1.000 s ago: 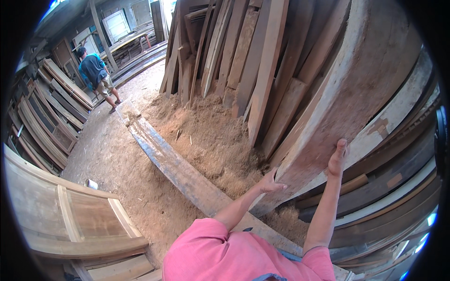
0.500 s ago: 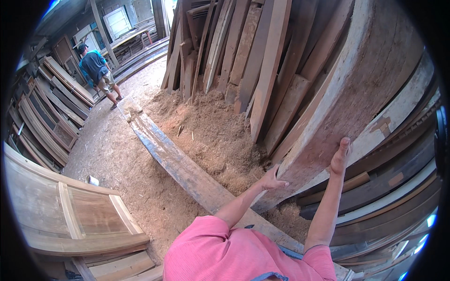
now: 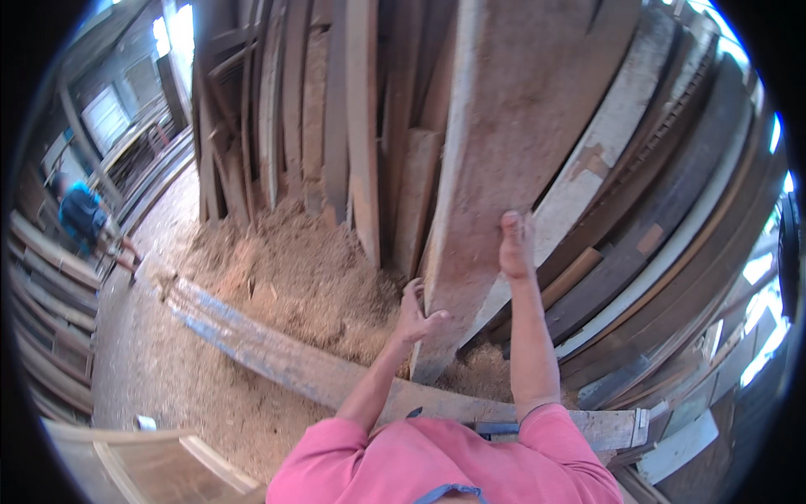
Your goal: The person organizes wooden planks by picking them up from a large central stack and leaning them vertically against other planks. They then place two long, narrow metal bars on a horizontal support beam, align them, and use pliers to adjust them. Finally, they pick up a small piece of wood from the floor.
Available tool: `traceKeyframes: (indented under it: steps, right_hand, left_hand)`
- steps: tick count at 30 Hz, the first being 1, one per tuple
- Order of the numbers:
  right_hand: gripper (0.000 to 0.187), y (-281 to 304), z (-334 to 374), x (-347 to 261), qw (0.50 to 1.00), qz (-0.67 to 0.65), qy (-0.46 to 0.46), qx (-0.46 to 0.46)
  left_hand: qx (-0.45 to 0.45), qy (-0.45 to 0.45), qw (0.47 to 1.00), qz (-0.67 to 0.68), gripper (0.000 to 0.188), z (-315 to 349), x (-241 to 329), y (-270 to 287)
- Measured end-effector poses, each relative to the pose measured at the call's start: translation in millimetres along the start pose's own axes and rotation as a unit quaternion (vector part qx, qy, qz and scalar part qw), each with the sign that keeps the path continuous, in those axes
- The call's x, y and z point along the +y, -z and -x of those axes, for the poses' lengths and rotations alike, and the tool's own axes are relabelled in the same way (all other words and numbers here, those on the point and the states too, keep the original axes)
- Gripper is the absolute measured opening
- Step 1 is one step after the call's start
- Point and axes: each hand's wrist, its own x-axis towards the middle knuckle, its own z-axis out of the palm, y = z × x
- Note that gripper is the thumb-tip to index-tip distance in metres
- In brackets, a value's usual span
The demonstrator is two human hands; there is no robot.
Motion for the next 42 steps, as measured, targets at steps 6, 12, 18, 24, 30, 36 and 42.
traceKeyframes:
  steps: [6, 12, 18, 24, 30, 36, 42]
  right_hand:
    - [0.081, 11.6, -14.6, -38.5, 0.972, -0.232, -0.043, -0.021]
    - [0.086, -2.1, -5.2, -58.0, 0.981, -0.143, -0.119, 0.046]
    - [0.081, 9.1, 39.8, -91.2, 0.998, 0.012, -0.06, 0.034]
    - [0.098, -3.0, 40.7, -73.7, 0.953, -0.259, -0.131, -0.084]
    - [0.106, 9.3, 57.8, -102.8, 0.994, -0.053, 0.042, -0.084]
    - [0.11, 18.3, 102.7, -106.5, 0.969, -0.181, 0.018, -0.167]
    - [0.098, 35.2, 53.4, -179.1, 0.963, -0.183, 0.19, -0.061]
  left_hand:
    - [0.038, -0.15, 0.988, -0.001, 0.088, -58.8, 124.7, -34.2]
    - [0.082, -0.175, 0.98, -0.046, 0.081, -90.3, 105.5, -31.7]
    - [-0.073, 0.038, 0.946, 0.313, 0.077, -112.2, 44.0, -4.5]
    - [-0.108, 0.055, 0.94, 0.32, 0.085, -100.1, 28.8, 41.9]
    - [-0.136, 0.043, 0.949, 0.281, 0.099, -64.4, 49.7, 69.6]
    - [-0.217, 0.027, 0.939, 0.264, 0.104, 1.2, 76.2, 70.0]
    - [-0.044, 0.018, 0.951, 0.304, 0.09, -6.1, 108.0, 90.7]
